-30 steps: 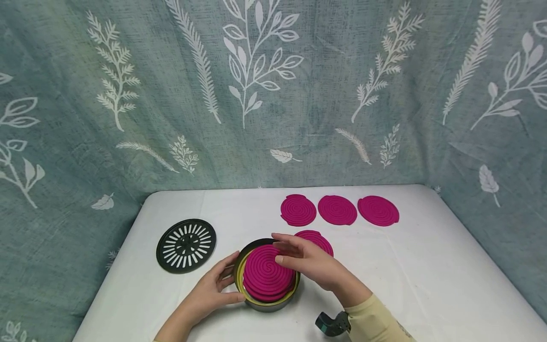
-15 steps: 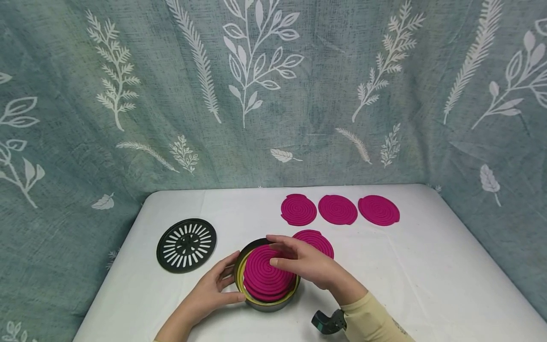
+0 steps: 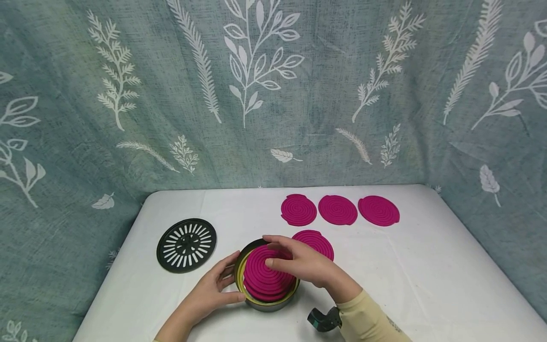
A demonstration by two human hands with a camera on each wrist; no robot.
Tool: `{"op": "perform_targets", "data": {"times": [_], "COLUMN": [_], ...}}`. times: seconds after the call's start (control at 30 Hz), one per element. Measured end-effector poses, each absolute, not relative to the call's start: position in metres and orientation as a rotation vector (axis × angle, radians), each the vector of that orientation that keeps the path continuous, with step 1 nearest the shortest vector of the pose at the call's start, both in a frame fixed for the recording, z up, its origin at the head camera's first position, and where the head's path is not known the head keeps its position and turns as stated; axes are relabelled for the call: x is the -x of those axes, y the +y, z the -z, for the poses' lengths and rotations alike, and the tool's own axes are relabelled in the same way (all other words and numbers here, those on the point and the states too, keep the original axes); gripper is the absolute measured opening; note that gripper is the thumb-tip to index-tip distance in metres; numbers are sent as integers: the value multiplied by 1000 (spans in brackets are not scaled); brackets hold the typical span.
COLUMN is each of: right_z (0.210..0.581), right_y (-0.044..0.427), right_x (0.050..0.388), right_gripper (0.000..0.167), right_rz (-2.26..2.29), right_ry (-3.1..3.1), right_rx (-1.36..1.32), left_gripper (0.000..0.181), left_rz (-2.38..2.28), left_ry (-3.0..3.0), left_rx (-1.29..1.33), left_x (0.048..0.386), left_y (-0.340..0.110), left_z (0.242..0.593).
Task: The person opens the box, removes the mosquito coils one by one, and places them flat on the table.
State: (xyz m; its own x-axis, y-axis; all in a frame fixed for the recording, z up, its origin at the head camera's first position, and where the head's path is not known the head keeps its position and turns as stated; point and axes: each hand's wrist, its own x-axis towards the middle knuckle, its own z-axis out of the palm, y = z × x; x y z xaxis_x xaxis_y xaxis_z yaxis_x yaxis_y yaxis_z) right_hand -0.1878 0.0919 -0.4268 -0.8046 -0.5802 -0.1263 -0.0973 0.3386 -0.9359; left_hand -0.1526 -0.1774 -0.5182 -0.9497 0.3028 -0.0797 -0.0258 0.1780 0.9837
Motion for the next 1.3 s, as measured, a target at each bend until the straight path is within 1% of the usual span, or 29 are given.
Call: {"op": "perform_targets", "data": {"times": [0.27, 0.47, 1.3], "right_z": [421, 419, 428], "right_y": [92, 92, 98], "right_x": [182, 179, 185], "right_gripper": [63, 62, 65], "right_rz": [1430, 1364, 1502], "right_ry": [2171, 2184, 2129], "right_rx": [570, 595, 540], "left_gripper": [104, 103, 103], "left_rz": [-1852, -1842, -1860], "left_ry": [2192, 2196, 2187], "left_rx": [-267, -265, -283], "left_x": [152, 153, 153], "left_y": [-177, -177, -178], "left_z": [518, 518, 519]}}
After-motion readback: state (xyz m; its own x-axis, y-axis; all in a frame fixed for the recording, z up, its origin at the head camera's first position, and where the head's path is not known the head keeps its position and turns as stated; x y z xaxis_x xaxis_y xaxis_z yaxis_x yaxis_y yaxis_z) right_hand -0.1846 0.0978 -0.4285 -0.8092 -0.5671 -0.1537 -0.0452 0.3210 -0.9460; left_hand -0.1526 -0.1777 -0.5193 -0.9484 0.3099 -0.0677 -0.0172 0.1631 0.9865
